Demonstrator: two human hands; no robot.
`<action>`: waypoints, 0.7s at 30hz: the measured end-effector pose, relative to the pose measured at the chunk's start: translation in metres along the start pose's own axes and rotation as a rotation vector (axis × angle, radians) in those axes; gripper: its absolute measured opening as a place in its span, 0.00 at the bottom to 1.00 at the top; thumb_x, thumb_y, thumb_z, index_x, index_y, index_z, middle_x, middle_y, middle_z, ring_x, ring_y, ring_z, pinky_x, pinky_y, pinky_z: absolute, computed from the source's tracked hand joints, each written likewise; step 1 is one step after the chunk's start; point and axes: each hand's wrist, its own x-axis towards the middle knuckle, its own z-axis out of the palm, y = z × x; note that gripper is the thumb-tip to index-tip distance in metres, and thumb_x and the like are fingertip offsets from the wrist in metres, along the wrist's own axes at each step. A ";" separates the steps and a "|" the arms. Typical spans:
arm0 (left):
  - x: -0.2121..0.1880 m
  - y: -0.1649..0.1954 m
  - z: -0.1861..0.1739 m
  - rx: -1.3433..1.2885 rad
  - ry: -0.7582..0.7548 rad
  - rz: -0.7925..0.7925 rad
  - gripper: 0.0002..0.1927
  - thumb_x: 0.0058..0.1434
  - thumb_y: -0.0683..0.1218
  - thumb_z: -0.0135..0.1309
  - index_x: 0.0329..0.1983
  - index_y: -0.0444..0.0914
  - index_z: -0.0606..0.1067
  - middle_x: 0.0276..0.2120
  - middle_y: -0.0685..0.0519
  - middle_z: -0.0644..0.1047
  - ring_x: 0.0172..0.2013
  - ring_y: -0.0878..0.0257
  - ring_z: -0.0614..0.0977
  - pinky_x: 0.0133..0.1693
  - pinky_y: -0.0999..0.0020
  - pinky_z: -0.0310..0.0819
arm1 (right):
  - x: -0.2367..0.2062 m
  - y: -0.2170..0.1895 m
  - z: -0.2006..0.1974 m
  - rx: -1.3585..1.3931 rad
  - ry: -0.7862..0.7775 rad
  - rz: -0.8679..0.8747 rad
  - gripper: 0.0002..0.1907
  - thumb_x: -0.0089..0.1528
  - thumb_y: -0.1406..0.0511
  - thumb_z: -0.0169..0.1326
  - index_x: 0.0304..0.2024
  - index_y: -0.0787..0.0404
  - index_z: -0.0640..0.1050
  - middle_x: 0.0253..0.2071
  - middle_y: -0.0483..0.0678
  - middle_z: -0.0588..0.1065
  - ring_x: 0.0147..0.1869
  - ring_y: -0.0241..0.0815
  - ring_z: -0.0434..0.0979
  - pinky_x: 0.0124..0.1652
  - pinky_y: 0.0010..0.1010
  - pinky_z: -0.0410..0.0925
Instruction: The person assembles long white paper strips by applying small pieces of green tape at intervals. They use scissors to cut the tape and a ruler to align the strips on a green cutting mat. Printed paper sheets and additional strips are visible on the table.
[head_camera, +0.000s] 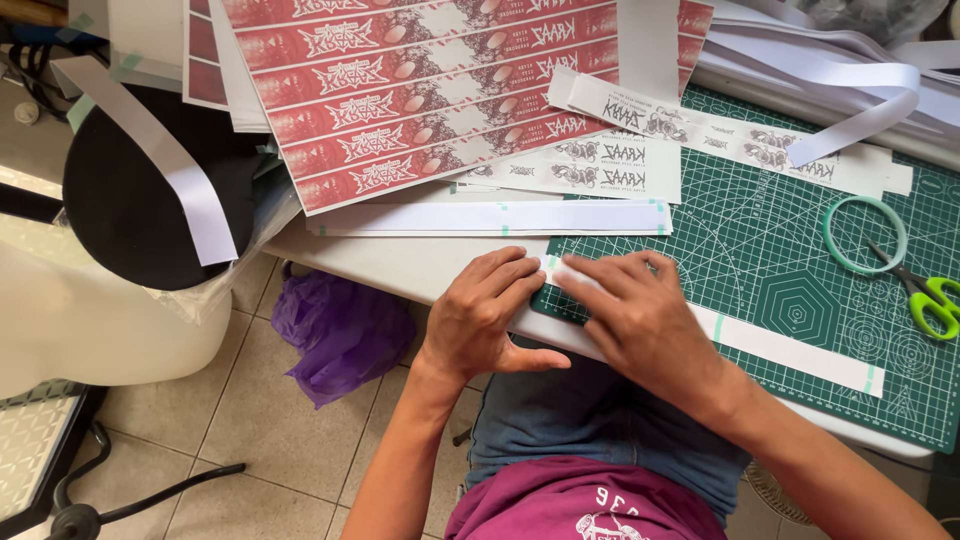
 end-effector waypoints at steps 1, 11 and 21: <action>0.000 0.000 0.000 0.003 0.003 0.001 0.44 0.49 0.74 0.63 0.46 0.30 0.79 0.48 0.43 0.80 0.56 0.46 0.80 0.61 0.54 0.74 | -0.001 -0.002 0.000 -0.021 -0.009 -0.026 0.26 0.54 0.67 0.59 0.57 0.58 0.77 0.57 0.48 0.75 0.57 0.47 0.73 0.61 0.49 0.58; -0.002 -0.004 0.002 -0.006 -0.006 0.003 0.46 0.49 0.76 0.62 0.48 0.29 0.79 0.48 0.44 0.80 0.57 0.46 0.79 0.61 0.54 0.74 | 0.009 0.001 0.014 0.164 0.020 0.059 0.14 0.58 0.66 0.61 0.47 0.58 0.81 0.49 0.46 0.77 0.53 0.45 0.76 0.58 0.42 0.61; -0.003 -0.007 0.001 -0.018 -0.003 0.011 0.48 0.49 0.78 0.59 0.49 0.30 0.79 0.49 0.44 0.80 0.57 0.46 0.79 0.62 0.54 0.74 | 0.022 -0.001 0.023 0.146 0.030 0.191 0.08 0.59 0.60 0.64 0.37 0.54 0.82 0.42 0.40 0.79 0.44 0.39 0.77 0.49 0.39 0.59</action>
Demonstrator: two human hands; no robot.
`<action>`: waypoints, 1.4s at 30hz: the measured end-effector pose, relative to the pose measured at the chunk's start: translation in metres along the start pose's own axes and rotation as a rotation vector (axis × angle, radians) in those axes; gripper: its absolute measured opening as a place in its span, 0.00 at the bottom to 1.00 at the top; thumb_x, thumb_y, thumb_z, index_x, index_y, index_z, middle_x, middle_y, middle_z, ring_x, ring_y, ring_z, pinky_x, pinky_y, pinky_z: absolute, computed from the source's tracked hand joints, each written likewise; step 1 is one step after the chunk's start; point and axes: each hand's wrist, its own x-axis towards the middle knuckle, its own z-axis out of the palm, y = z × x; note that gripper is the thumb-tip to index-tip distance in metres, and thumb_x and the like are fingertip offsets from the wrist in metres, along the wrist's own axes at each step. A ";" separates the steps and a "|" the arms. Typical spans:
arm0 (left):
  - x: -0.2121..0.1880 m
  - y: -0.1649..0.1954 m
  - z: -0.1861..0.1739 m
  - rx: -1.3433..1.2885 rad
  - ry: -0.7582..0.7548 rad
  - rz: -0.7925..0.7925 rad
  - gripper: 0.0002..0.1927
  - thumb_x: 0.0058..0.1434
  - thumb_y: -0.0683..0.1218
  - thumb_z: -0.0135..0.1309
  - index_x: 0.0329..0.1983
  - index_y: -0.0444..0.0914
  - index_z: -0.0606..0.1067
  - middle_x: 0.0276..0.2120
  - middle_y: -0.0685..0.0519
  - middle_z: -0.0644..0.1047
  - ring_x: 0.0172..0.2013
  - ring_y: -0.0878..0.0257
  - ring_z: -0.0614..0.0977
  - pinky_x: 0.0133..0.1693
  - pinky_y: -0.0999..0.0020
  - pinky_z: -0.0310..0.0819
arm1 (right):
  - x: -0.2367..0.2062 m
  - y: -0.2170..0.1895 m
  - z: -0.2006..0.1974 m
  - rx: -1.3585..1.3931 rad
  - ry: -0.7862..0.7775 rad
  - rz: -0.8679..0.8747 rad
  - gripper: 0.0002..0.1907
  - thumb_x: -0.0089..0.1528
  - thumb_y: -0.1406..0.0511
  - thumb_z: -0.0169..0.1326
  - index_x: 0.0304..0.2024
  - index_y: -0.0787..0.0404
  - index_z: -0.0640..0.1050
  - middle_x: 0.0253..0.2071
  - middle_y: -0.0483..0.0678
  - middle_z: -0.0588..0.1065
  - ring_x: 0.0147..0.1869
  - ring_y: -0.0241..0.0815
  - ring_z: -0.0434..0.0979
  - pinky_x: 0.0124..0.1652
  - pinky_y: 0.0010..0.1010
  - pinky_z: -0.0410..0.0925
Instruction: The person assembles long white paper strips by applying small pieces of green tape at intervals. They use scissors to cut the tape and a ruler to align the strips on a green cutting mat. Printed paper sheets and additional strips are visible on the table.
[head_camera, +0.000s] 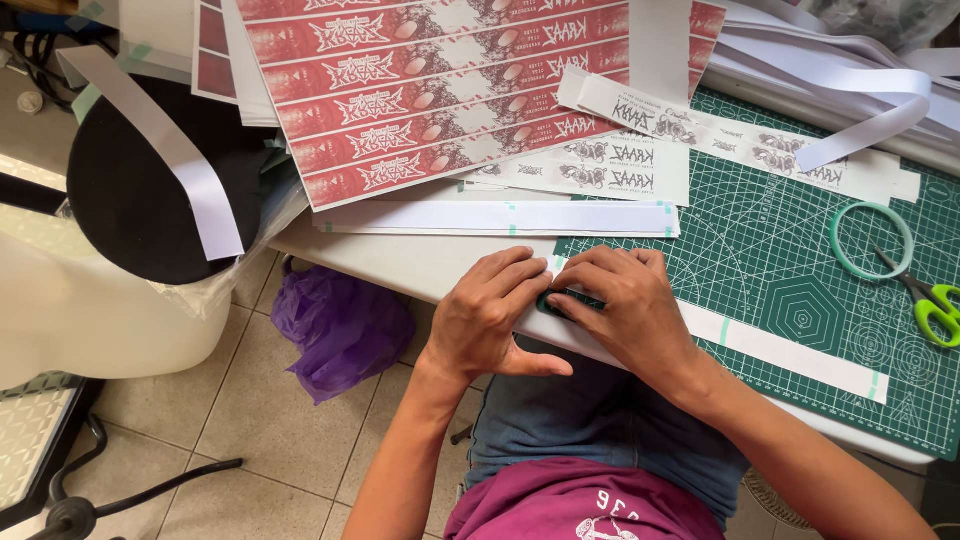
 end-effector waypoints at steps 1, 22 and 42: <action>0.000 0.000 0.000 0.001 0.000 -0.001 0.48 0.49 0.78 0.59 0.49 0.30 0.79 0.49 0.44 0.80 0.57 0.46 0.79 0.62 0.53 0.74 | 0.000 -0.001 -0.001 -0.003 0.000 0.001 0.08 0.59 0.60 0.64 0.38 0.54 0.82 0.42 0.40 0.79 0.44 0.40 0.77 0.49 0.39 0.60; -0.001 -0.001 0.000 -0.015 -0.001 -0.026 0.49 0.48 0.79 0.58 0.48 0.30 0.78 0.49 0.44 0.80 0.58 0.46 0.80 0.62 0.53 0.74 | -0.001 -0.003 0.000 0.021 0.016 -0.016 0.10 0.56 0.61 0.65 0.39 0.55 0.83 0.43 0.41 0.79 0.46 0.43 0.77 0.48 0.38 0.61; -0.004 -0.004 -0.002 -0.027 0.003 -0.009 0.50 0.47 0.78 0.59 0.48 0.28 0.79 0.50 0.42 0.80 0.58 0.45 0.80 0.62 0.53 0.73 | 0.016 -0.003 -0.003 0.195 -0.015 0.177 0.07 0.60 0.67 0.62 0.40 0.62 0.83 0.41 0.48 0.79 0.35 0.42 0.81 0.36 0.31 0.74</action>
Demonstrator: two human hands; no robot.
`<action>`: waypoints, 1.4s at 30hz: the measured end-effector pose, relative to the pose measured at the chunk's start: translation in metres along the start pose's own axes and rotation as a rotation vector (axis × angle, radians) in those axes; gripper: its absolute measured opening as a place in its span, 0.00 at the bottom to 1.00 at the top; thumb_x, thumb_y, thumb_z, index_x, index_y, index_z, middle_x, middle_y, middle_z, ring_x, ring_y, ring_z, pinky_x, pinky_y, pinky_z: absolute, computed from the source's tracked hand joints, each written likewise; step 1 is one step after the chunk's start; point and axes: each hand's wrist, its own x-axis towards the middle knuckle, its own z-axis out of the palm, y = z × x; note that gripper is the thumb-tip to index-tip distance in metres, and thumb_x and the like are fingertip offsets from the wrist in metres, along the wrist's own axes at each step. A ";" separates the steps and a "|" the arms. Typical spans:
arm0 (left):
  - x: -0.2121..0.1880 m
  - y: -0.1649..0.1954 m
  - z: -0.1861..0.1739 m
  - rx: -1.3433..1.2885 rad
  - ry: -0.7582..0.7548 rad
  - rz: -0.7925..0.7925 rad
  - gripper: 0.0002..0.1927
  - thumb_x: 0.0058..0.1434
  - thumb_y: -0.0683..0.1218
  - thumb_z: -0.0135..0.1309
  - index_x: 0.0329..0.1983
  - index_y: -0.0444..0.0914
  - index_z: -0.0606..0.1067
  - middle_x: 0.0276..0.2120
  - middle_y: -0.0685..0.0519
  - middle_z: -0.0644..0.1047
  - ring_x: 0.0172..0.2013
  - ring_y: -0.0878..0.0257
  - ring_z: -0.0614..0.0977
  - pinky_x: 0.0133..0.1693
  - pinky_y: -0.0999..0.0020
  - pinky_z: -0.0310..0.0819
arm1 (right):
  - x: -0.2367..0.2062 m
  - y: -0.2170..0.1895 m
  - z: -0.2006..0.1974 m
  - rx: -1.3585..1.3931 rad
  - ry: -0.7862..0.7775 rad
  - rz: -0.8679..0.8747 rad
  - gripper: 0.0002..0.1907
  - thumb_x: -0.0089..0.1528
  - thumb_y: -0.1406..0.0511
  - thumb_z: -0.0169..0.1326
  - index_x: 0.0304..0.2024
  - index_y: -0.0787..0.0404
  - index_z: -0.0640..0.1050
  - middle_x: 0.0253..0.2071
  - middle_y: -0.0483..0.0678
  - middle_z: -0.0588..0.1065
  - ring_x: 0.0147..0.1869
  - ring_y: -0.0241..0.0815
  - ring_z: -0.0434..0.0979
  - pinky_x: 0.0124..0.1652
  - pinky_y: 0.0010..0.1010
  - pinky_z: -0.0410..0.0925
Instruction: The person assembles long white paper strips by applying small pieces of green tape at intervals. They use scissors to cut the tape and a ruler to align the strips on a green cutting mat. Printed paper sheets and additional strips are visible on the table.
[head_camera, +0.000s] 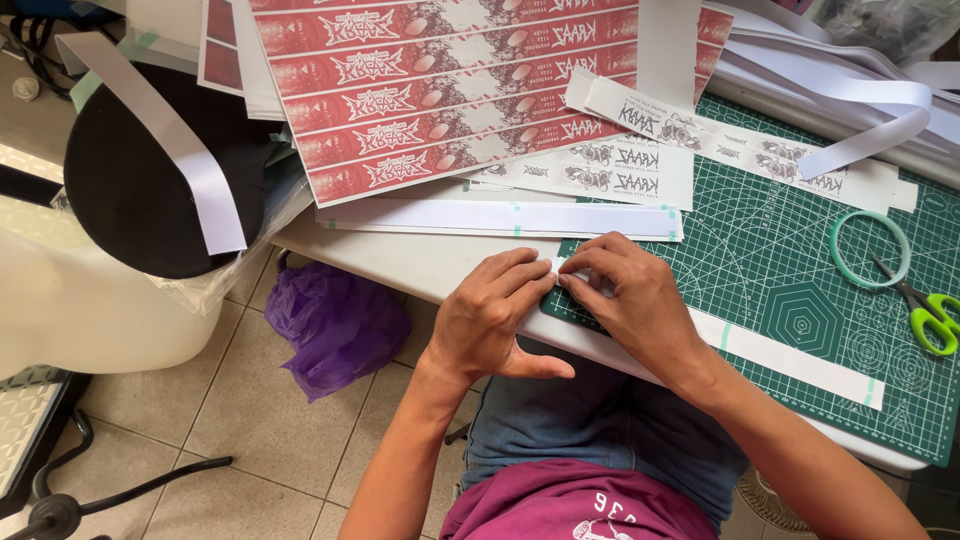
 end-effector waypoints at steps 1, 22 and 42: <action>0.000 0.000 0.000 0.000 -0.003 0.000 0.50 0.47 0.78 0.59 0.48 0.28 0.79 0.50 0.42 0.80 0.58 0.45 0.80 0.63 0.53 0.73 | 0.000 0.000 0.000 -0.005 0.000 0.000 0.07 0.60 0.67 0.62 0.39 0.62 0.83 0.41 0.48 0.78 0.35 0.42 0.81 0.36 0.31 0.74; -0.003 -0.001 0.003 -0.019 -0.002 -0.007 0.51 0.48 0.79 0.57 0.49 0.29 0.79 0.52 0.43 0.81 0.60 0.45 0.80 0.63 0.53 0.74 | 0.000 0.000 0.002 -0.036 0.016 -0.034 0.07 0.59 0.67 0.63 0.39 0.61 0.82 0.42 0.47 0.78 0.33 0.39 0.83 0.34 0.29 0.75; 0.003 0.003 0.005 0.154 0.017 0.183 0.49 0.48 0.77 0.61 0.45 0.27 0.79 0.48 0.42 0.80 0.54 0.45 0.81 0.59 0.55 0.76 | -0.006 0.008 -0.006 0.036 0.036 -0.093 0.11 0.62 0.70 0.59 0.48 0.63 0.80 0.40 0.51 0.79 0.38 0.43 0.84 0.37 0.31 0.76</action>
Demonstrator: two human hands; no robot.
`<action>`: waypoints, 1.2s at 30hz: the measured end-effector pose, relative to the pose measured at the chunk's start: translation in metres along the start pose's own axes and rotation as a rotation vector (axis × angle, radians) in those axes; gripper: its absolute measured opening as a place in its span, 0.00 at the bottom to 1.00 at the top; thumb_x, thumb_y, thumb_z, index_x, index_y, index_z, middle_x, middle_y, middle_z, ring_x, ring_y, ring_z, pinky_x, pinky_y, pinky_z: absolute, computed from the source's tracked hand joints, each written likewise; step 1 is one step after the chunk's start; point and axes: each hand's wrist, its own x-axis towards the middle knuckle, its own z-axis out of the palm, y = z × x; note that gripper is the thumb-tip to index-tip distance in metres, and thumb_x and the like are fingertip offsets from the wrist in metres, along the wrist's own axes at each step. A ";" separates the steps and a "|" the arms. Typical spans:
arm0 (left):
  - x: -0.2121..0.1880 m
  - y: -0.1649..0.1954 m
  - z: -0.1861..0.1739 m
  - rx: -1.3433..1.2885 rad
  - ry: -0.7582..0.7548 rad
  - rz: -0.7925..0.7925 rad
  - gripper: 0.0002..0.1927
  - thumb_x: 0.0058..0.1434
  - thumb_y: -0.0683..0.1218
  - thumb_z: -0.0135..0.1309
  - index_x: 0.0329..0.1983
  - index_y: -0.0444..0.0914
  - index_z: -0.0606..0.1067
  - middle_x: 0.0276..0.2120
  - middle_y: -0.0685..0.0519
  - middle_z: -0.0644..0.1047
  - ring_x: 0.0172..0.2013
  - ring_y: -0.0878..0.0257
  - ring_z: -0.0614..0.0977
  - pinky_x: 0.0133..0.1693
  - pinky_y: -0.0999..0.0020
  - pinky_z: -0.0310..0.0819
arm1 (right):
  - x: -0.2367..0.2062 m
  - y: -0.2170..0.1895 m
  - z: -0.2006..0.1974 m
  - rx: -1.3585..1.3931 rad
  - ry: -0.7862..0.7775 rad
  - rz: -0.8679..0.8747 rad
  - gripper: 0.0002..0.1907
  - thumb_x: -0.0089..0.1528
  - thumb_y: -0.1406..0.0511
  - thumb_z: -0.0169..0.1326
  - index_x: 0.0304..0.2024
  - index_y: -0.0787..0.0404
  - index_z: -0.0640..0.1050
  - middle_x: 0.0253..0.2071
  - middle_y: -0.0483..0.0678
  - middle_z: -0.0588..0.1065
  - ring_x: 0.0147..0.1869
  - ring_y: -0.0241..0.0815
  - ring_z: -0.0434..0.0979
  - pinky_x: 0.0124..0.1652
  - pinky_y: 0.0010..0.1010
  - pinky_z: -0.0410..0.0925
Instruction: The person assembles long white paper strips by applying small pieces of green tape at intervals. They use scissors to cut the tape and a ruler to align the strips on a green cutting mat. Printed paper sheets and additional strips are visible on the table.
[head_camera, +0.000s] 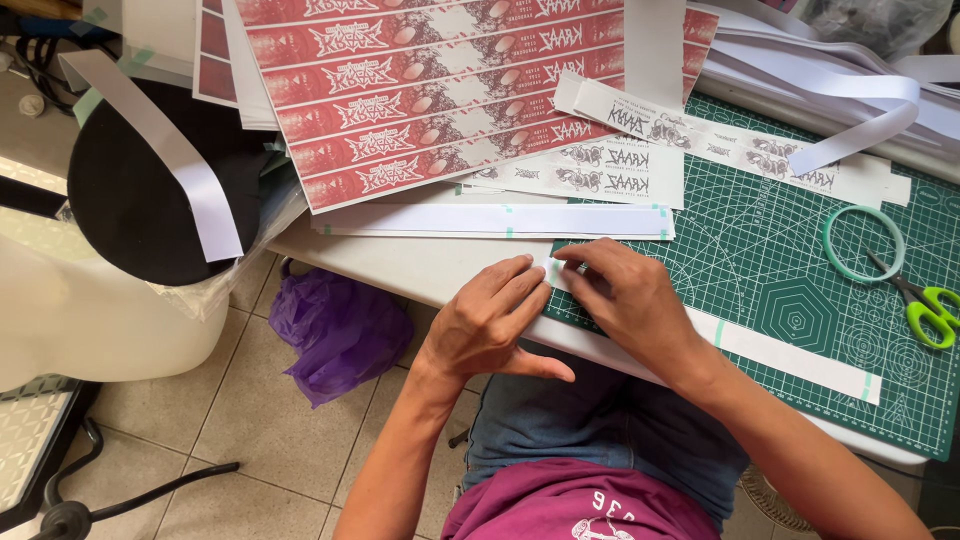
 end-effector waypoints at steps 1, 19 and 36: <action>0.000 0.001 0.000 0.003 -0.006 -0.005 0.49 0.48 0.77 0.61 0.45 0.27 0.79 0.47 0.42 0.80 0.54 0.45 0.81 0.59 0.55 0.76 | -0.002 0.001 -0.003 0.006 -0.011 -0.013 0.12 0.62 0.71 0.58 0.49 0.64 0.80 0.41 0.51 0.79 0.40 0.44 0.84 0.39 0.32 0.76; 0.004 0.000 0.005 0.028 -0.013 -0.003 0.48 0.50 0.78 0.62 0.45 0.28 0.79 0.46 0.42 0.80 0.53 0.47 0.81 0.58 0.56 0.77 | -0.020 -0.003 -0.003 -0.305 -0.101 -0.234 0.23 0.55 0.73 0.59 0.53 0.66 0.75 0.51 0.55 0.74 0.52 0.55 0.75 0.52 0.42 0.69; 0.009 0.007 0.002 -0.008 0.025 -0.034 0.46 0.47 0.76 0.65 0.44 0.28 0.79 0.44 0.44 0.80 0.52 0.49 0.82 0.56 0.56 0.79 | -0.019 0.003 -0.010 -0.168 -0.102 -0.165 0.23 0.57 0.74 0.56 0.56 0.65 0.76 0.52 0.57 0.74 0.54 0.57 0.75 0.53 0.43 0.69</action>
